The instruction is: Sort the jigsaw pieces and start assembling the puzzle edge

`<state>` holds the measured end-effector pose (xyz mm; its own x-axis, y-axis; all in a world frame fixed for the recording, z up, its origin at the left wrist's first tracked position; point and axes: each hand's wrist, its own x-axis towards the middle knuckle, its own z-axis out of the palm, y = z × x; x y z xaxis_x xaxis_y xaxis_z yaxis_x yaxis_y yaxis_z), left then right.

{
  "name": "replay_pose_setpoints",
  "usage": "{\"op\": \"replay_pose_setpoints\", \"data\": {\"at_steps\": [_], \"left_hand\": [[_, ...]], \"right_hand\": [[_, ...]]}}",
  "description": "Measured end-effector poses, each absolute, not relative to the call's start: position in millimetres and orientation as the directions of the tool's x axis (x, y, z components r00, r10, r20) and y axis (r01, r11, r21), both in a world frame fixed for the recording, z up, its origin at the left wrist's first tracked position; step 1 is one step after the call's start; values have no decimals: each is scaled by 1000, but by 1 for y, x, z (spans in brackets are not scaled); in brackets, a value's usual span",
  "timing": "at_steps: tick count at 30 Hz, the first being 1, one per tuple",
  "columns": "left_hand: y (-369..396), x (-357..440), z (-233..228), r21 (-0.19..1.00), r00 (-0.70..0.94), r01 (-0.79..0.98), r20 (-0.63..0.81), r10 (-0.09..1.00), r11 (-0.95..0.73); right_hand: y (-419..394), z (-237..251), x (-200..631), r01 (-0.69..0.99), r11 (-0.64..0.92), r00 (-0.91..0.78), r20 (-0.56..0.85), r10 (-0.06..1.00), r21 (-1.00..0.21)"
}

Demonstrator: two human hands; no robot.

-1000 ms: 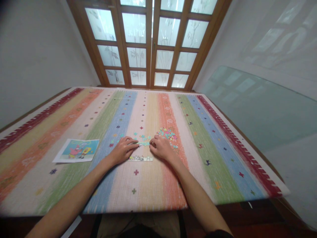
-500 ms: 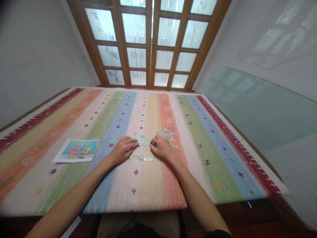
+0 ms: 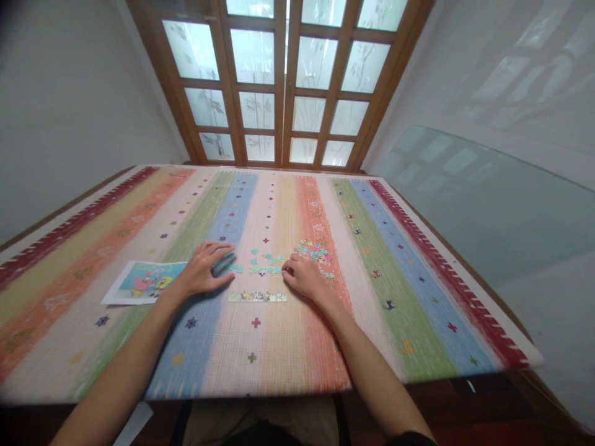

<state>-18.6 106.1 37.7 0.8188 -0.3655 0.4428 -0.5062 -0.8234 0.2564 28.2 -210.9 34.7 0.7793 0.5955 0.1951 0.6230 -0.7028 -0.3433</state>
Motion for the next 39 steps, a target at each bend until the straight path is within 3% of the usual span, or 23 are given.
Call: {"op": "replay_pose_setpoints", "data": {"at_steps": [23, 32, 39], "left_hand": [[160, -19, 38, 274, 927, -338, 262, -268, -900], [157, -18, 38, 319, 922, -367, 247, -297, -874], [146, -18, 38, 282, 921, -362, 256, -294, -889]], "right_hand": [[-211, 31, 29, 626, -697, 777, 203, 596, -351], [-213, 28, 29, 632, -688, 772, 217, 597, -357], [-213, 28, 28, 631, -697, 774, 215, 596, -341]]}}
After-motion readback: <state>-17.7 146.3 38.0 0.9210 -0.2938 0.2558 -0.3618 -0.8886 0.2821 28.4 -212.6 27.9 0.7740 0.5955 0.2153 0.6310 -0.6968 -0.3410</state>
